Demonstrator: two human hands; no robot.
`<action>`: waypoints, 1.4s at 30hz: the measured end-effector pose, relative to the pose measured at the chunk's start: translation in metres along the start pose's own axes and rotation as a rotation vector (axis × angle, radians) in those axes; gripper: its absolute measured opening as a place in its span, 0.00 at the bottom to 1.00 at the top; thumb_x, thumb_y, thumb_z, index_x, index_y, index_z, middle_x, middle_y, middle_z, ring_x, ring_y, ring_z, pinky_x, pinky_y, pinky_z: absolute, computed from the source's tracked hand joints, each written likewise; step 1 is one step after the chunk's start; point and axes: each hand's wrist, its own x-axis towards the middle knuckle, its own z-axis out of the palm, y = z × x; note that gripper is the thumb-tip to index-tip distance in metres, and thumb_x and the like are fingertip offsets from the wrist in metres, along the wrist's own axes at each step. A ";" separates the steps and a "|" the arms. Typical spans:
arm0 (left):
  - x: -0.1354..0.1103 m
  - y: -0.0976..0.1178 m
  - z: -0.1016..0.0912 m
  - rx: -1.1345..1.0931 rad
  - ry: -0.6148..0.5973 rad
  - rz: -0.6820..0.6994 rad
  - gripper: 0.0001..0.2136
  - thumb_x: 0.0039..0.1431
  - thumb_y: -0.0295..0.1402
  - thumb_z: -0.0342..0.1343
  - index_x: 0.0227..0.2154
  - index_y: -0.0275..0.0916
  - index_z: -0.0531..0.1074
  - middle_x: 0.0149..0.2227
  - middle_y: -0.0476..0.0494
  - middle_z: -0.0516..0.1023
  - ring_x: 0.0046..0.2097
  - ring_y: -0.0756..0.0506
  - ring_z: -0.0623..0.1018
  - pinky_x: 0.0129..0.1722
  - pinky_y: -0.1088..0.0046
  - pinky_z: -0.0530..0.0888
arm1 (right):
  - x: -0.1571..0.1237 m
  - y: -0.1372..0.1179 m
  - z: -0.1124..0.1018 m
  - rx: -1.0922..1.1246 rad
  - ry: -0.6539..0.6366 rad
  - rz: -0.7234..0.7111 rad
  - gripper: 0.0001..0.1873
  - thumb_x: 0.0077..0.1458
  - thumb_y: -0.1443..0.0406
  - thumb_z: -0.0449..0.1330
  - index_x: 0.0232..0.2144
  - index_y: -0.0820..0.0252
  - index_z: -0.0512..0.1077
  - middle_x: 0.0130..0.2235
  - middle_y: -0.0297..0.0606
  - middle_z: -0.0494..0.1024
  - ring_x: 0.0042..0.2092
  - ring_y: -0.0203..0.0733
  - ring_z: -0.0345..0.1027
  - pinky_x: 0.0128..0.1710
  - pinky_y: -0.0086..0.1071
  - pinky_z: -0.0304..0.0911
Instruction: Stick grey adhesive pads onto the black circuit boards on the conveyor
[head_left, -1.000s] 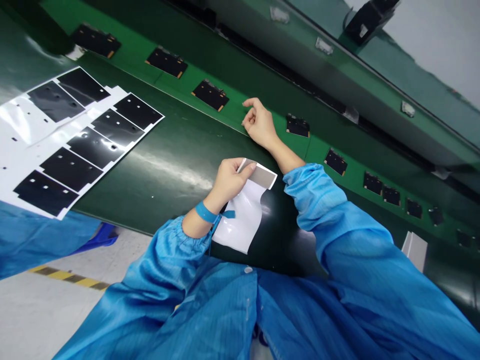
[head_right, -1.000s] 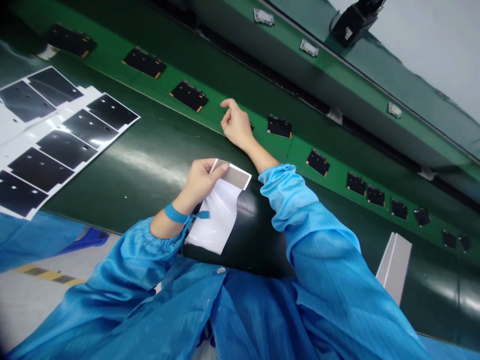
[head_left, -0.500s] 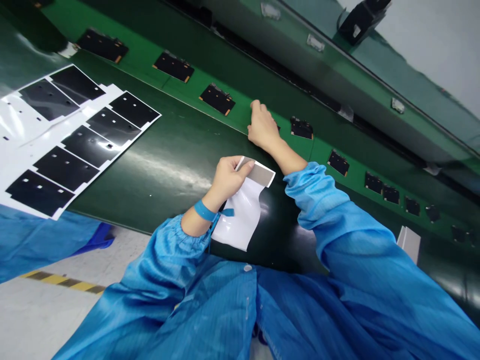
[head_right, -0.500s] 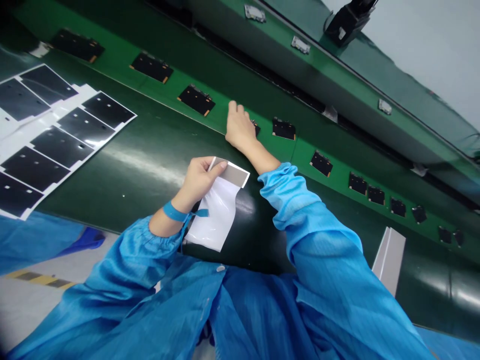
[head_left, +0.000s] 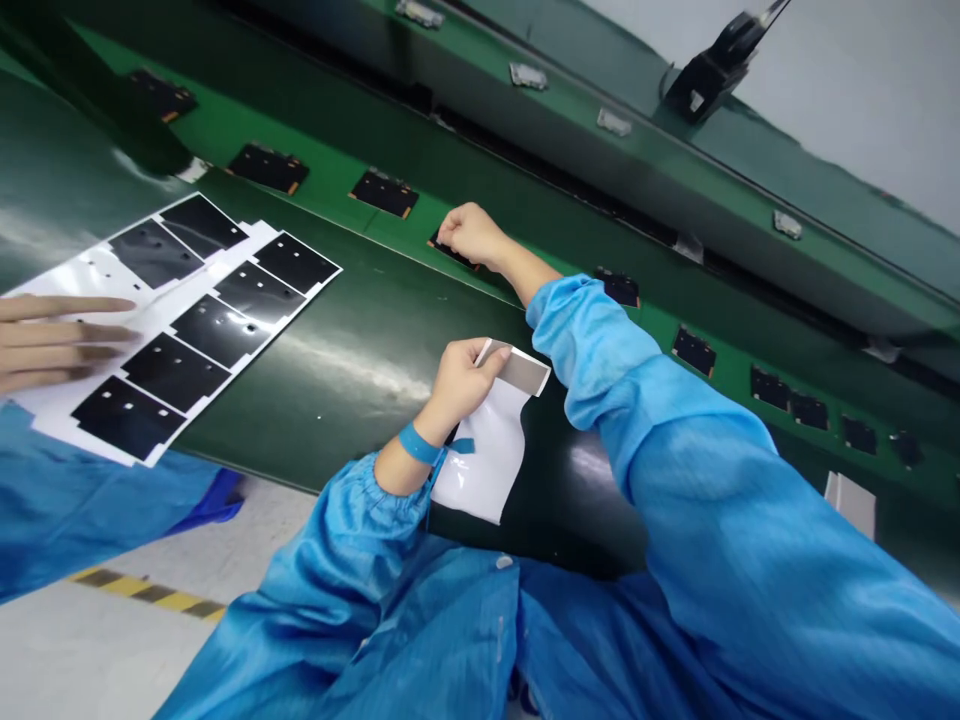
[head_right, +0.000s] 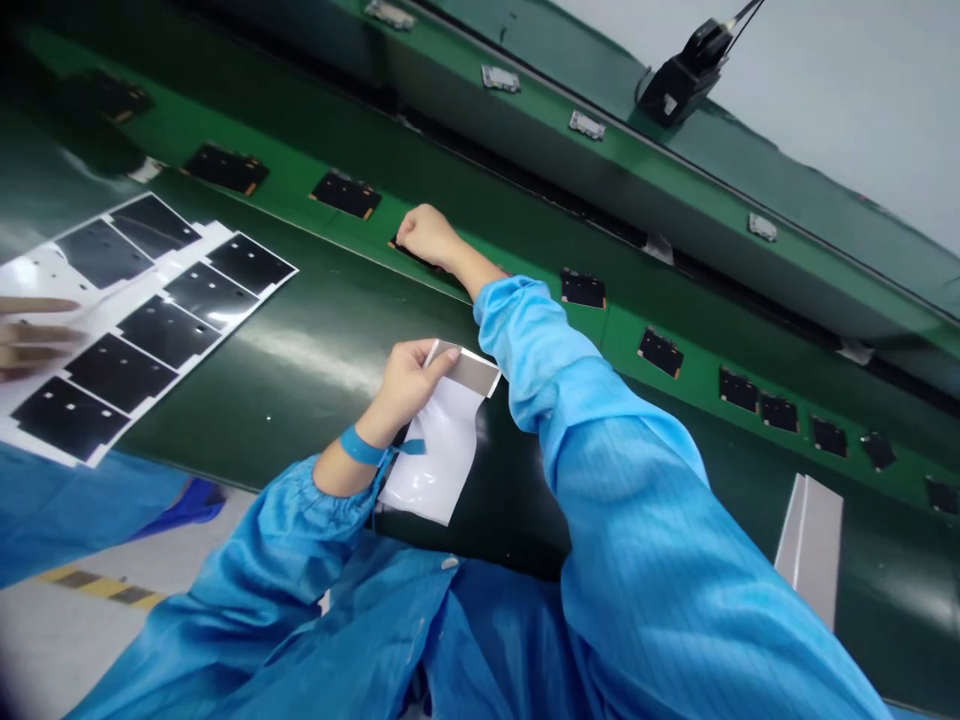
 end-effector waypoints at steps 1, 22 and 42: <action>0.000 0.001 0.000 0.000 0.004 -0.003 0.19 0.55 0.47 0.62 0.19 0.38 0.70 0.21 0.51 0.68 0.26 0.50 0.64 0.25 0.74 0.60 | 0.003 -0.001 0.002 -0.001 -0.011 0.006 0.03 0.57 0.70 0.61 0.31 0.60 0.72 0.25 0.33 0.70 0.32 0.38 0.66 0.40 0.36 0.74; -0.002 0.003 0.003 -0.018 0.007 0.000 0.18 0.55 0.47 0.62 0.19 0.39 0.70 0.22 0.50 0.67 0.27 0.50 0.64 0.25 0.74 0.60 | -0.013 0.028 -0.001 -0.247 0.111 -0.010 0.05 0.54 0.75 0.60 0.31 0.66 0.76 0.32 0.42 0.79 0.40 0.45 0.76 0.50 0.39 0.75; 0.005 -0.014 -0.011 0.019 0.148 0.025 0.19 0.58 0.49 0.64 0.24 0.38 0.75 0.23 0.50 0.72 0.28 0.49 0.68 0.30 0.73 0.64 | -0.173 0.043 -0.031 0.169 -0.032 -0.005 0.11 0.61 0.54 0.63 0.32 0.53 0.75 0.33 0.36 0.81 0.34 0.43 0.75 0.37 0.35 0.68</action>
